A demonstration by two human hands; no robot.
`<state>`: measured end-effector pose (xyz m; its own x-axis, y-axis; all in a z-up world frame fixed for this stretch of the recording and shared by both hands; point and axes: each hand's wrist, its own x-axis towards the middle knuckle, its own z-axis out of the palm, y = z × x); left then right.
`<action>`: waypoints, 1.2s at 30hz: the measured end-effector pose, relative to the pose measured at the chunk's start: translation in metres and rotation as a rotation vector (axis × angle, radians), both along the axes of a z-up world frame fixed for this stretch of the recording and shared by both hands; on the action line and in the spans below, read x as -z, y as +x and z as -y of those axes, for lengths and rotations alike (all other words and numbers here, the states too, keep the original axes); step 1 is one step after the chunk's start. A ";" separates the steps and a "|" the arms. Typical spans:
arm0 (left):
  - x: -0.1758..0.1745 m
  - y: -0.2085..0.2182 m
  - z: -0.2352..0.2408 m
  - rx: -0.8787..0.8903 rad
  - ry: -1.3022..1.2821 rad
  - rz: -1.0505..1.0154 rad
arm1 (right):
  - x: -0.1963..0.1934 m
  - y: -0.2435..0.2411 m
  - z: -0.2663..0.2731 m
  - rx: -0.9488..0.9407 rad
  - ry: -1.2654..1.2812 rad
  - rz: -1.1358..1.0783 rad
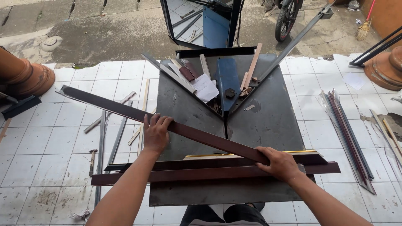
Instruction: The person is measuring and marking wooden frame pieces on a miter cutting jig in preparation for cutting.
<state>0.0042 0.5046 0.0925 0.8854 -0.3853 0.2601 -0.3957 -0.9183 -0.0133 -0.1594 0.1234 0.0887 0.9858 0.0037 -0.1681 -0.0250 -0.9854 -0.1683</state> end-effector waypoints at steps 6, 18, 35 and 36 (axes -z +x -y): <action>0.019 0.032 0.049 -0.444 -0.509 -0.297 | 0.026 0.058 -0.041 0.138 0.062 0.010; 0.056 0.005 0.139 -0.315 -0.481 -0.558 | 0.060 0.117 -0.070 0.197 0.303 0.152; 0.081 0.060 0.151 -0.410 -0.251 -0.539 | 0.090 0.145 0.010 0.431 0.026 0.190; 0.082 0.065 0.148 -0.412 -0.251 -0.546 | 0.093 0.142 0.011 0.419 -0.001 0.195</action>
